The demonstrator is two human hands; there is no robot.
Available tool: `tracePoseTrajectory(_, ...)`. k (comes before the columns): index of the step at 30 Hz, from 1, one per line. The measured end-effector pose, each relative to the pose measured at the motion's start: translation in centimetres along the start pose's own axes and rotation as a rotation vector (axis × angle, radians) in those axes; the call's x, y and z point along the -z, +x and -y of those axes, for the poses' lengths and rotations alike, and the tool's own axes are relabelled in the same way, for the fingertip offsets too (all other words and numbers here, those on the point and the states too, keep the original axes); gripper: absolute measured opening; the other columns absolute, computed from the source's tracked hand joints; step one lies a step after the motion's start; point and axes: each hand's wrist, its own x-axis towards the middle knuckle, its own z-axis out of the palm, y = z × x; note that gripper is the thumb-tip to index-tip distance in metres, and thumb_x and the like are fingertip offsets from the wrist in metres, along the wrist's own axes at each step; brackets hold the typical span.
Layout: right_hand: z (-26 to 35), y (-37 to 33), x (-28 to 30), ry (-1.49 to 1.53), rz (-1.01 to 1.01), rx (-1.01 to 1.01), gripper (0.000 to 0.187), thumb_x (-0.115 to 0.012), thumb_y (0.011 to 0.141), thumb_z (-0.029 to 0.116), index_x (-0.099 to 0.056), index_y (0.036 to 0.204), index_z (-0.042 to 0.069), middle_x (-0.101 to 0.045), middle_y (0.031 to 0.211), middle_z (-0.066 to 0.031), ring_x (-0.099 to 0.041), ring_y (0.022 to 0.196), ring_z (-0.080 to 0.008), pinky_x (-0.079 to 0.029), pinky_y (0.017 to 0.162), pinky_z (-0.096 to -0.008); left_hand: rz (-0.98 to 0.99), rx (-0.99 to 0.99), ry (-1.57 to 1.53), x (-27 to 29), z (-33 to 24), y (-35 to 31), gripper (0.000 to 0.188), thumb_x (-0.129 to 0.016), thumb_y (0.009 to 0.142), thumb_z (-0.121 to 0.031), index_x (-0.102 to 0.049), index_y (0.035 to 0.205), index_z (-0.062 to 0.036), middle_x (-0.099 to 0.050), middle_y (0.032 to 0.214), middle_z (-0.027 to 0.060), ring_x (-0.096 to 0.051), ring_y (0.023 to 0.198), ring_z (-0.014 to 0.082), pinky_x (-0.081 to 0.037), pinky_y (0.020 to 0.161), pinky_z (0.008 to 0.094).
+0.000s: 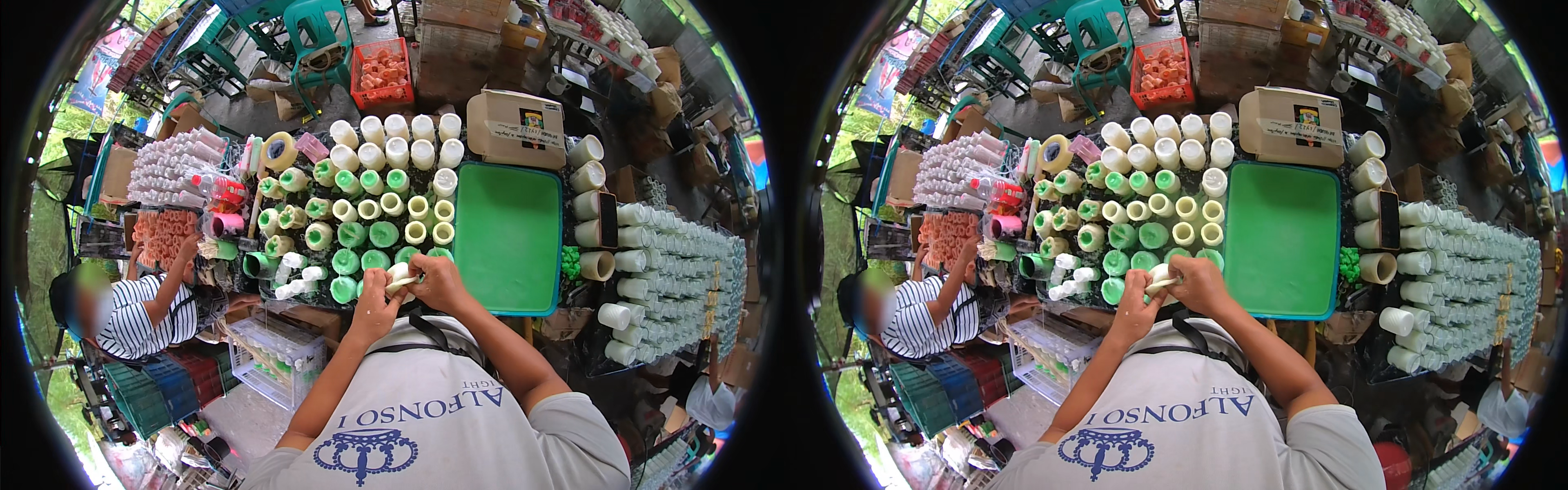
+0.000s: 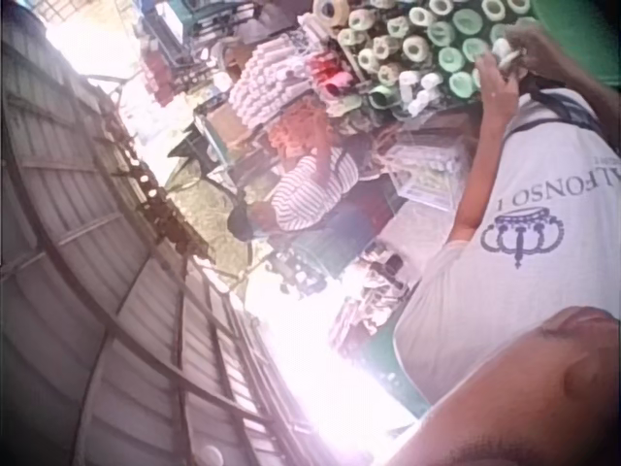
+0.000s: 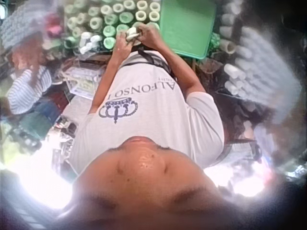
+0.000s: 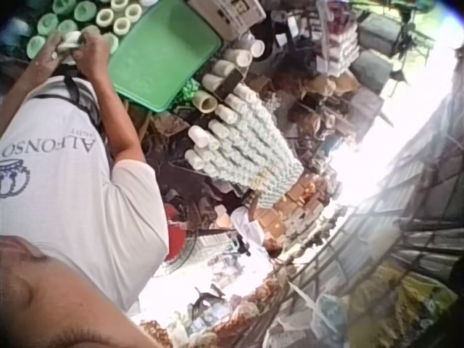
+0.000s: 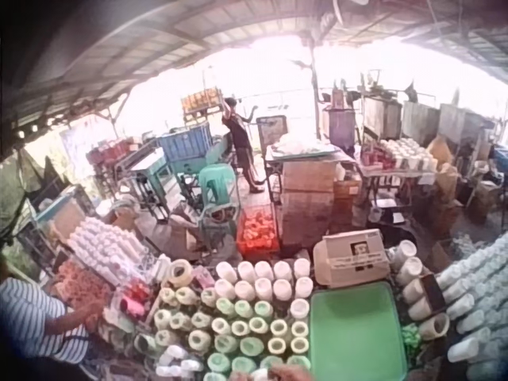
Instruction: The person repeatedly picks up white cylindrical candle bodies and green circular wick holders, then presses the wick holder into the top of each candle. The person handles the items one at a time and places the assembled candles back into a tray.
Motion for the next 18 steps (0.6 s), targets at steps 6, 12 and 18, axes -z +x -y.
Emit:
tracePoseTrajectory(6, -0.3, 0.4, -3.5, -0.196, -0.016, -0.099, 0.021, -0.077, 0.075, 0.020, -0.061, 0.082, 0.008, -0.065, 0.067, -0.0185, -0.066, 0.066, -0.0433, -0.050, 0.059, -0.0536, -0.121, 0.131, 0.095, -0.3, 1.4, 0.5, 0.027, -0.065, 0.098, -0.016, -0.045, 0.112, -0.0032, -0.066, 0.093, 0.0268, -0.066, 0.084, 0.0490, -0.049, 0.070, 0.0558)
tracePoseTrajectory(12, -0.4, 0.4, -5.5, -0.343, 0.061, -0.133, 0.022, -0.073, 0.085, 0.026, -0.063, 0.086, 0.007, -0.069, 0.073, -0.0192, -0.067, 0.068, -0.0442, -0.052, 0.062, -0.0552, -0.137, 0.272, 0.299, 0.2, 1.5, -0.1, 0.026, -0.062, 0.100, -0.028, -0.052, 0.106, -0.0055, -0.069, 0.077, 0.0237, -0.068, 0.074, 0.0488, -0.049, 0.063, 0.0584)
tracePoseTrajectory(18, 0.0, 0.5, -6.1, -0.356, 0.090, -0.161, 0.023, -0.073, 0.085, 0.027, -0.063, 0.088, 0.006, -0.070, 0.075, -0.0213, -0.069, 0.069, -0.0442, -0.054, 0.062, -0.0553, -0.157, 0.367, 0.366, 0.1, 2.5, -0.3, 0.026, -0.063, 0.098, -0.029, -0.055, 0.098, -0.0046, -0.068, 0.074, 0.0223, -0.068, 0.073, 0.0480, -0.050, 0.065, 0.0571)
